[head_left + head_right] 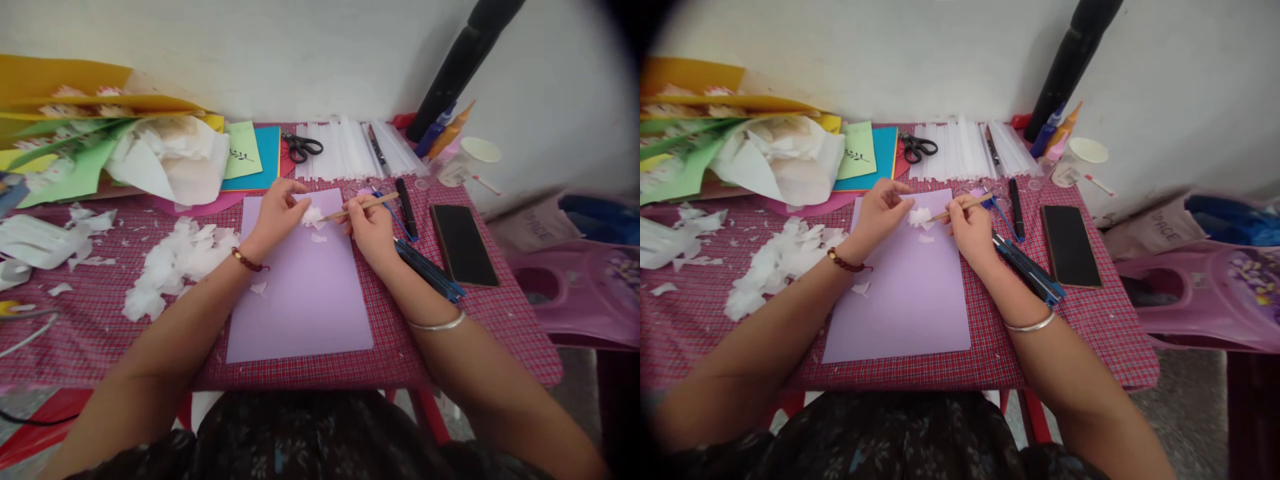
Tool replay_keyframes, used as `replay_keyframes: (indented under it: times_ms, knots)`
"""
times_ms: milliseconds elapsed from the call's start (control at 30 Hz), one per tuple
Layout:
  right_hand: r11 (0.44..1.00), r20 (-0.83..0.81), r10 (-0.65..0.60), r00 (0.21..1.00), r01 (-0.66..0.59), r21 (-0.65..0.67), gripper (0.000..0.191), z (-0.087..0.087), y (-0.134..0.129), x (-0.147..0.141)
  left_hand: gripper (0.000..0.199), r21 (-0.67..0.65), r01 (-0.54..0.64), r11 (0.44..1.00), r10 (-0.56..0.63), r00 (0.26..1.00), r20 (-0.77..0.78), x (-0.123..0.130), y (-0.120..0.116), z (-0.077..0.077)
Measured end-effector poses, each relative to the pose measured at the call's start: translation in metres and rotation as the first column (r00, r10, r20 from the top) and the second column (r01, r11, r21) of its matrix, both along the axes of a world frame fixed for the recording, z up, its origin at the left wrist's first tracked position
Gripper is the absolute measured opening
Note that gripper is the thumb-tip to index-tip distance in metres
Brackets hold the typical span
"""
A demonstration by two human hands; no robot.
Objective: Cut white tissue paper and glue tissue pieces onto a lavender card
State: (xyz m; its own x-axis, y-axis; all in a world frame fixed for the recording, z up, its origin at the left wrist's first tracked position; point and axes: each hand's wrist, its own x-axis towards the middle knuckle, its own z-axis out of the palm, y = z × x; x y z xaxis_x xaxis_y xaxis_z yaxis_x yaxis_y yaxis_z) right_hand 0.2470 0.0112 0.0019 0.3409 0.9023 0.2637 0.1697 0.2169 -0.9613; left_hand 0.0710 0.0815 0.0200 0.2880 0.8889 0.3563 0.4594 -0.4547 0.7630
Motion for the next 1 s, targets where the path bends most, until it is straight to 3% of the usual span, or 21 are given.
replay_keyframes:
  times_ms: [100,200,367,567,800,900,1000]
  knots:
    - [1.000,0.036,-0.011,0.999,0.012,-0.018,0.027,0.000,0.000,0.000,0.012,-0.105,-0.011,0.994,0.015,0.999,0.036,-0.009,0.004,-0.006]
    - [1.000,0.074,-0.016,0.997,0.017,-0.020,0.025,0.002,-0.002,0.001,0.019,-0.167,0.075,0.983,-0.069,0.997,0.041,-0.012,0.005,-0.012]
    - [0.999,0.100,0.007,0.995,-0.003,-0.045,0.026,0.005,-0.003,-0.002,0.027,-0.175,0.218,0.960,-0.218,0.976,0.020,-0.008,0.002,-0.015]
    - [0.997,0.038,0.051,0.998,-0.048,-0.063,0.028,0.003,-0.001,-0.003,0.030,-0.164,0.239,0.957,-0.244,0.970,-0.007,-0.007,0.002,-0.015]
    - [0.997,-0.129,-0.042,0.991,0.032,-0.077,0.025,0.000,-0.002,0.006,0.022,-0.209,0.191,0.959,-0.171,0.979,0.110,-0.005,0.000,-0.020]
    - [0.995,-0.176,-0.047,0.983,0.031,-0.098,0.023,0.002,-0.002,0.007,0.018,-0.242,0.115,0.963,-0.051,0.966,0.255,-0.006,0.007,-0.020]
    - [0.994,-0.205,-0.045,0.978,0.023,-0.111,0.023,0.003,-0.003,0.006,0.017,-0.225,0.002,0.974,0.074,0.941,0.330,-0.021,0.022,-0.006]
